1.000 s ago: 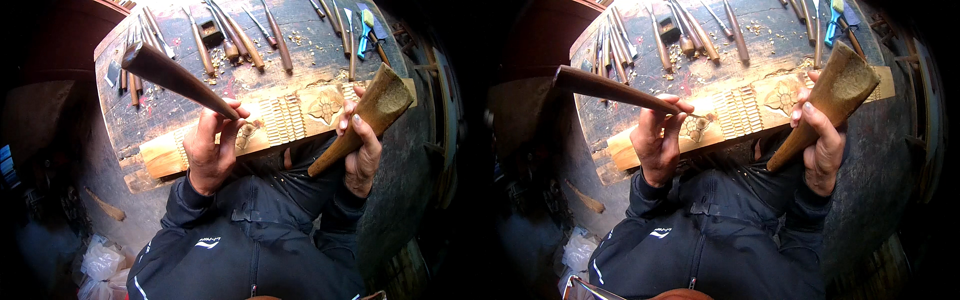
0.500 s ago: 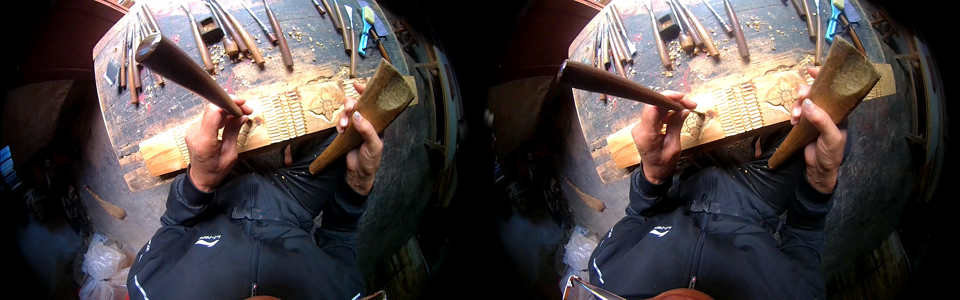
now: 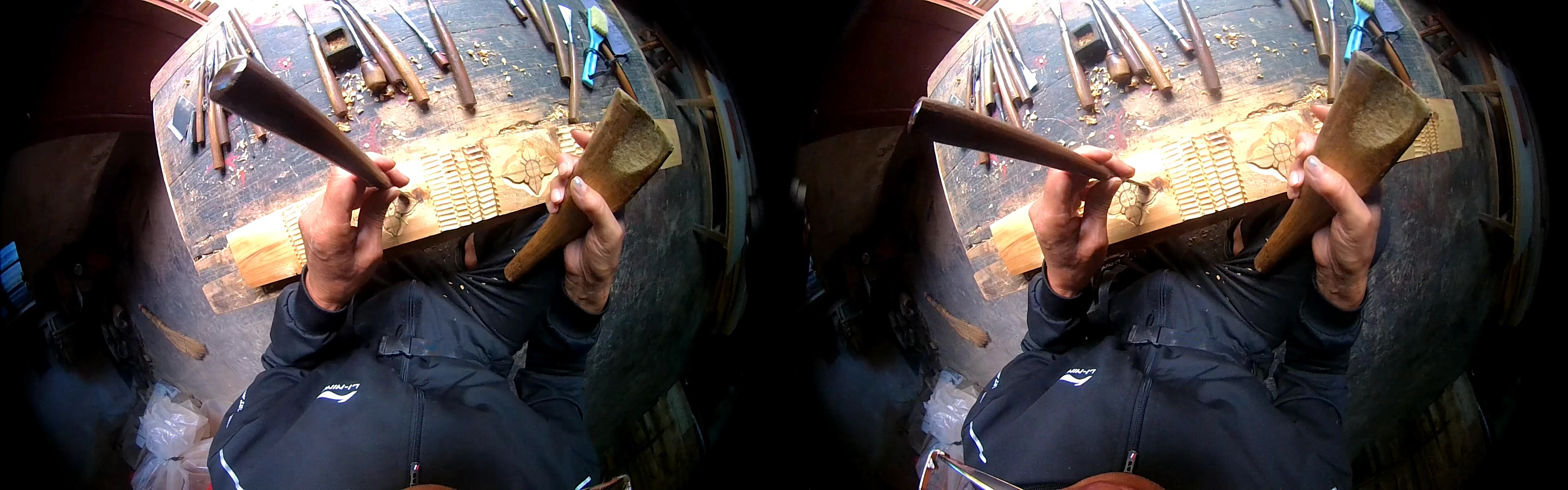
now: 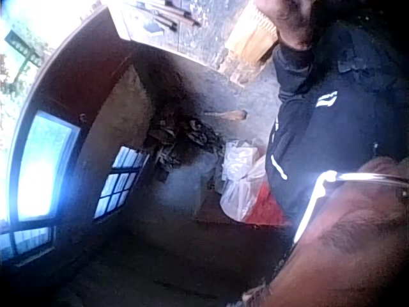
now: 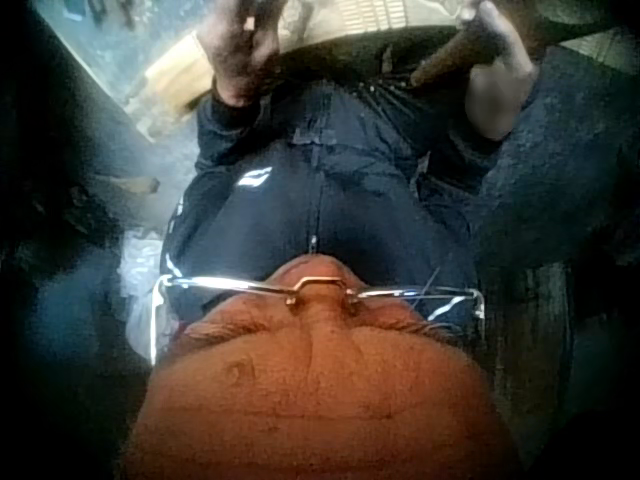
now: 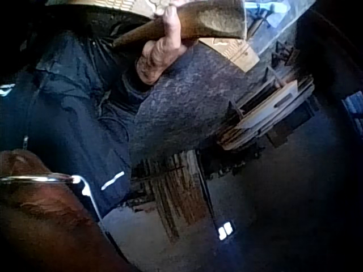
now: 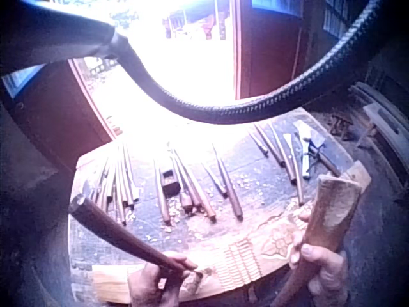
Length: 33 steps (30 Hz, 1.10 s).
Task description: The person carves decorative patterns into a long wooden board using various chisels and a large wooden mallet, striking the chisel handles to remove wood chips.
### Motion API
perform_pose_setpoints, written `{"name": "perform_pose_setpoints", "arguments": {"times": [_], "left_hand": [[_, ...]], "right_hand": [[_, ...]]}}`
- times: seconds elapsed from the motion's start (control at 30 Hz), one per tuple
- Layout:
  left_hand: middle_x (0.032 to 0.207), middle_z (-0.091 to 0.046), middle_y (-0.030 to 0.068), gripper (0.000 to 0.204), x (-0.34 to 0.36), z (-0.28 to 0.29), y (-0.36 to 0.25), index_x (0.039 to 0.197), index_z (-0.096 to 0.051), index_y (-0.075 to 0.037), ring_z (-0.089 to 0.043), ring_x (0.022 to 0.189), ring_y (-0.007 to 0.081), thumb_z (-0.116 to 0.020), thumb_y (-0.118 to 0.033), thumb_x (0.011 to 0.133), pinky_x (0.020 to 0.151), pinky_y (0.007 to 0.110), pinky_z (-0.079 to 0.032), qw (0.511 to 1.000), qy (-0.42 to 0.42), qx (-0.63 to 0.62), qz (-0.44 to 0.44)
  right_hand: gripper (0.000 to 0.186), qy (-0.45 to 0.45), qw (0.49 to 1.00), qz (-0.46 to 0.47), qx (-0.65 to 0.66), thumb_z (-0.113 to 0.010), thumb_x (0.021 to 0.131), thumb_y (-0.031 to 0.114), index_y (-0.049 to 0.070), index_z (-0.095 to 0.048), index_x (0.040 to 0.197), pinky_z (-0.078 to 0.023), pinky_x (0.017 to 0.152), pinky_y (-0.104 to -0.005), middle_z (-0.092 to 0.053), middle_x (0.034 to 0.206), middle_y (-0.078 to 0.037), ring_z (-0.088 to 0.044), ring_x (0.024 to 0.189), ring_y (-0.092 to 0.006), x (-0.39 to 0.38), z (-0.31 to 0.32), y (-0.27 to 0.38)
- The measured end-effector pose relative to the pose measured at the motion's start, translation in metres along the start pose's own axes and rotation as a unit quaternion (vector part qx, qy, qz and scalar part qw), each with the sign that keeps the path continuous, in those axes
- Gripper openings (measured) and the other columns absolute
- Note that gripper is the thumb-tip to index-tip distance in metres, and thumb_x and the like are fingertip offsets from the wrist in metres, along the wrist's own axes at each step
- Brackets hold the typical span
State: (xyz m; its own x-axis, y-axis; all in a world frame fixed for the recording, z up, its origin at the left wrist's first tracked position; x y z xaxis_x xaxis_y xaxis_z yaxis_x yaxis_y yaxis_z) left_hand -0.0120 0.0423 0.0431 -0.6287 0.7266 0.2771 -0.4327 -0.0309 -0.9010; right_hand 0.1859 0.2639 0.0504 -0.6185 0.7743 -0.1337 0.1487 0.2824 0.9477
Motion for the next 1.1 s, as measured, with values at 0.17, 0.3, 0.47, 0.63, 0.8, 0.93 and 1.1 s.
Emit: {"name": "perform_pose_setpoints", "arguments": {"times": [0.17, 0.3, 0.47, 0.63, 0.8, 0.93, 1.1], "left_hand": [[0.109, -0.077, 0.0131, 0.033, 0.000, 0.000, 0.000, 0.133, -0.061, 0.003, -0.076, 0.105, 0.0211, -0.064, 0.014, 0.102, 0.093, 0.035, -0.062, 1.000, 0.006, 0.014, -0.011], [0.106, -0.078, 0.0134, 0.033, 0.002, -0.001, -0.001, 0.129, -0.065, 0.002, -0.079, 0.101, 0.0211, -0.070, 0.014, 0.098, 0.089, 0.033, -0.063, 1.000, -0.006, 0.012, -0.019], [0.108, -0.077, 0.0135, 0.033, 0.000, -0.001, 0.001, 0.132, -0.063, 0.002, -0.077, 0.105, 0.0210, -0.067, 0.013, 0.101, 0.091, 0.035, -0.062, 1.000, 0.006, 0.001, -0.004], [0.107, -0.077, 0.0136, 0.034, 0.003, -0.003, -0.004, 0.131, -0.064, 0.002, -0.077, 0.104, 0.0208, -0.068, 0.014, 0.100, 0.090, 0.034, -0.063, 1.000, 0.013, 0.016, -0.009], [0.105, -0.078, 0.0122, 0.034, 0.006, -0.004, -0.004, 0.128, -0.065, 0.002, -0.079, 0.101, 0.0218, -0.068, 0.016, 0.098, 0.089, 0.034, -0.063, 0.999, 0.013, 0.024, -0.031], [0.102, -0.078, 0.0125, 0.031, 0.008, -0.004, -0.006, 0.126, -0.065, 0.002, -0.080, 0.098, 0.0217, -0.070, 0.013, 0.097, 0.087, 0.034, -0.062, 0.998, 0.026, 0.042, -0.042], [0.098, -0.079, 0.0120, 0.026, 0.013, -0.004, -0.008, 0.122, -0.067, 0.000, -0.079, 0.091, 0.0219, -0.068, 0.011, 0.099, 0.081, 0.034, -0.062, 0.996, 0.021, 0.043, -0.071]], "right_hand": [[0.069, 0.004, 1.000, -0.001, 0.003, -0.076, 0.089, 0.014, -0.006, -0.052, 0.151, -0.057, 0.078, -0.0314, -0.071, 0.107, -0.012, -0.069, 0.087, -0.0170, 0.001, 0.000, -0.001], [0.068, 0.002, 1.000, -0.001, 0.001, -0.076, 0.090, 0.013, -0.006, -0.052, 0.150, -0.057, 0.077, -0.0310, -0.071, 0.108, -0.012, -0.069, 0.087, -0.0168, 0.000, -0.001, 0.000], [0.066, -0.002, 1.000, -0.006, 0.003, -0.075, 0.090, 0.012, -0.006, -0.053, 0.150, -0.057, 0.077, -0.0306, -0.071, 0.108, -0.012, -0.069, 0.086, -0.0170, 0.000, -0.003, 0.001], [0.065, 0.002, 1.000, -0.003, 0.006, -0.075, 0.091, 0.011, -0.006, -0.053, 0.150, -0.057, 0.078, -0.0309, -0.071, 0.108, -0.012, -0.069, 0.087, -0.0175, -0.001, -0.002, 0.001], [0.063, 0.001, 0.999, 0.001, -0.034, -0.076, 0.092, 0.013, -0.005, -0.055, 0.148, -0.057, 0.079, -0.0317, -0.072, 0.109, -0.012, -0.070, 0.088, -0.0177, 0.000, -0.004, 0.001], [0.053, 0.020, 0.985, 0.069, -0.154, -0.076, 0.093, 0.014, -0.003, -0.063, 0.141, -0.058, 0.080, -0.0310, -0.074, 0.109, -0.013, -0.071, 0.090, -0.0174, -0.003, -0.023, 0.031], [0.046, 0.056, 0.875, 0.290, -0.384, -0.085, 0.091, 0.023, 0.001, -0.069, 0.128, -0.064, 0.082, -0.0354, -0.078, 0.106, -0.014, -0.076, 0.092, -0.0226, -0.001, -0.048, 0.104]]}}
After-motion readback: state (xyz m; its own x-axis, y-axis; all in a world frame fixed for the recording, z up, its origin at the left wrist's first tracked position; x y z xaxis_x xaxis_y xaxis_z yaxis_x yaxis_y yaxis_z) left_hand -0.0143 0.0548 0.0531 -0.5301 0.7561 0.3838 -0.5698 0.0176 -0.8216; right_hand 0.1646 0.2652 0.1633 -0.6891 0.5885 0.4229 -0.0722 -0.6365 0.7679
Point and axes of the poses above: each hand's wrist, its own x-axis towards the middle knuckle, its own z-axis out of the back of the hand, y = z × x, the point moved 3 cm from there along x, towards the middle knuckle
